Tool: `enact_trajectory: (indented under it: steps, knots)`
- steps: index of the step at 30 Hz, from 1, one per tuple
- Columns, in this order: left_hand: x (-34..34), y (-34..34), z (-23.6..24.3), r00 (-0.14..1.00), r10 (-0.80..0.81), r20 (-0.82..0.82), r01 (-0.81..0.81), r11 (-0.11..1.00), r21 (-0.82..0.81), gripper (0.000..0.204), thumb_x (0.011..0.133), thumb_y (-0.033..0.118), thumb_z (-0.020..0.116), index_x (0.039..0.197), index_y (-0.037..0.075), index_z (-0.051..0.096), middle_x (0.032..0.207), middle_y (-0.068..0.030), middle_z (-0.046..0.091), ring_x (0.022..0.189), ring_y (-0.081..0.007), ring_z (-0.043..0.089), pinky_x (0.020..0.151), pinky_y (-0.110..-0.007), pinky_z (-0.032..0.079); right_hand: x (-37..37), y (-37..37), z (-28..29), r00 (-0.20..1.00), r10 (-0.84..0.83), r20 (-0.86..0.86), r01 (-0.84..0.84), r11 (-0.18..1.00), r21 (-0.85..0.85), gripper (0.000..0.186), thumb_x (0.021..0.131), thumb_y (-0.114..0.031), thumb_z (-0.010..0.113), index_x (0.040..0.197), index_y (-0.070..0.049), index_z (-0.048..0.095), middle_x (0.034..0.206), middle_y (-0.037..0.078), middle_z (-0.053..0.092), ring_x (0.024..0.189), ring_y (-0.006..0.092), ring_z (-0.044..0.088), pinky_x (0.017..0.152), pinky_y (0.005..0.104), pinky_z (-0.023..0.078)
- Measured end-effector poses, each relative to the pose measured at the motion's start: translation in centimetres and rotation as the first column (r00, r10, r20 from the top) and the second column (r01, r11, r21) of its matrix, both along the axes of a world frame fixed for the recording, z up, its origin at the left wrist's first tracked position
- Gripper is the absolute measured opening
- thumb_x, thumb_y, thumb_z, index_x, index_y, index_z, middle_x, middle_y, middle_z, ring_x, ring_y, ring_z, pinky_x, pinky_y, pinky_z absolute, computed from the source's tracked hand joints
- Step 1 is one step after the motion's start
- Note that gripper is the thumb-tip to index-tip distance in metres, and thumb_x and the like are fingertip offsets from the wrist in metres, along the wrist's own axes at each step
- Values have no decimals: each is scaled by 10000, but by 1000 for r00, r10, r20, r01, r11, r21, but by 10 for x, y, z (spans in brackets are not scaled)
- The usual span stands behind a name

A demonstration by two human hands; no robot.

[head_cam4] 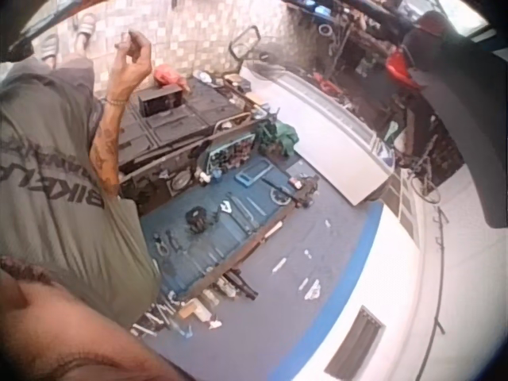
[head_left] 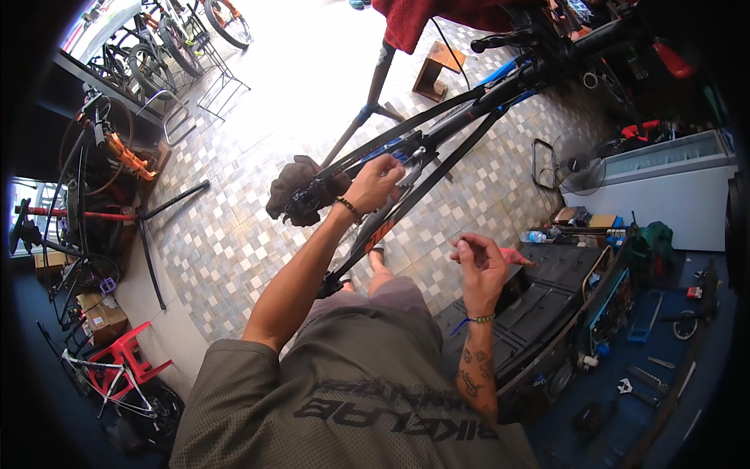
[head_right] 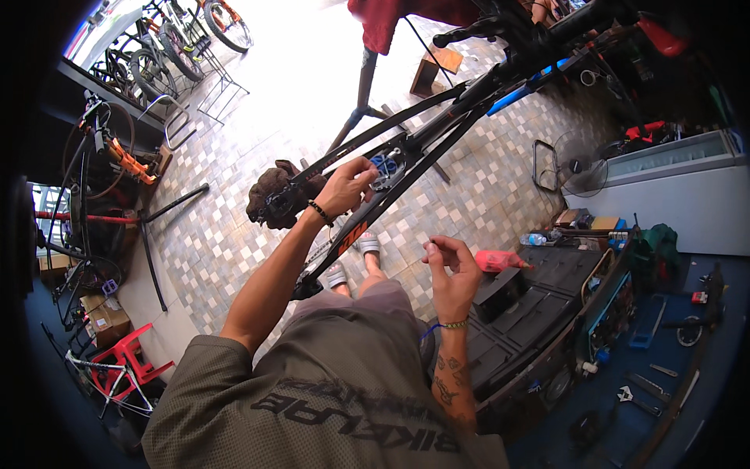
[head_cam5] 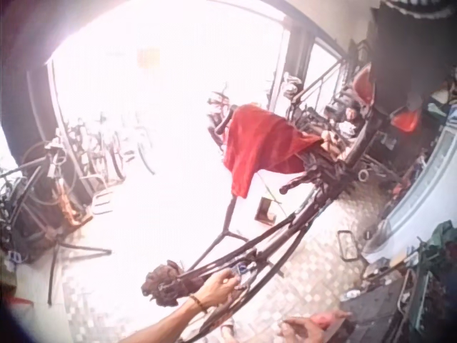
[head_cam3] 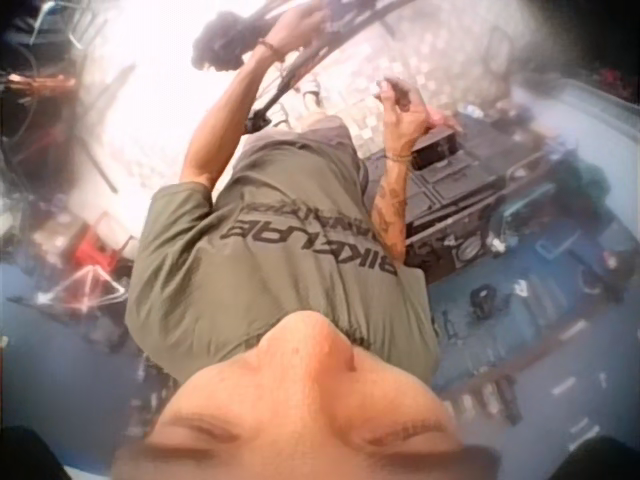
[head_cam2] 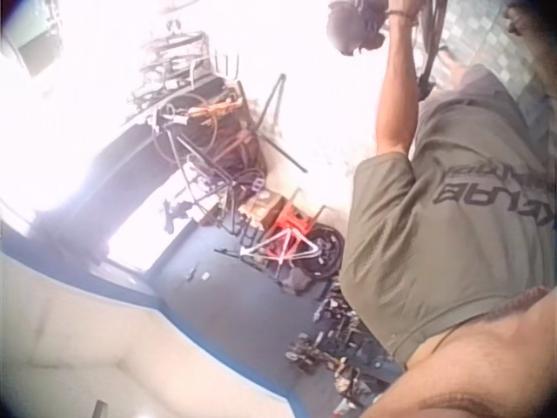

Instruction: The person works on a bicycle mounted on a repair stand, adjusting the rear derailleur and cable tension. They wipe the derailleur with a red cloth, then handle a small metal part and a cable, routing the cable through the derailleur and tightening it.

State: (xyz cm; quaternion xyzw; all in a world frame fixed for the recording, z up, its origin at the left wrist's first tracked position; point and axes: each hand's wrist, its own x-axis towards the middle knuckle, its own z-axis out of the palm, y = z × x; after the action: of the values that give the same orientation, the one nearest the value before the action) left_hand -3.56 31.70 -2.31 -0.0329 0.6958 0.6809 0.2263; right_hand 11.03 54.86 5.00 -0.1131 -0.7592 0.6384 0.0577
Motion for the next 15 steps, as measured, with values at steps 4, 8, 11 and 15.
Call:
enact_trajectory:
  steps: [4,8,11,15]
  knots:
    - [8,-4,0,989,105,-102,-91,987,129,197,1109,280,593,1051,92,605,707,37,599,542,-17,468,458,-211,323,-30,-18,-9,1000,6,11,-6,1000,5,154,993,-77,742,1103,30,735,973,92,791,784,135,748,740,283,579]
    - [19,-9,29,992,82,-96,-58,973,224,166,1102,240,598,1041,86,596,776,58,573,621,-9,475,530,-205,353,-71,-42,-12,997,65,-43,-60,991,121,148,985,-106,762,1068,17,756,906,82,786,741,135,749,688,287,571]
    - [24,-12,27,994,57,-91,-30,961,276,122,1085,176,586,1058,58,606,801,53,568,675,-26,511,579,-220,419,-94,-59,-15,992,104,-72,-93,986,136,137,973,-116,775,1055,-6,765,878,77,784,729,143,752,676,291,569]
    - [29,-12,15,998,59,-22,-48,936,347,135,1104,190,568,1085,66,616,762,55,589,599,0,487,514,-181,382,-107,-72,-13,987,137,-79,-123,978,170,125,954,-104,788,1039,-14,765,882,89,789,726,160,762,665,305,573]
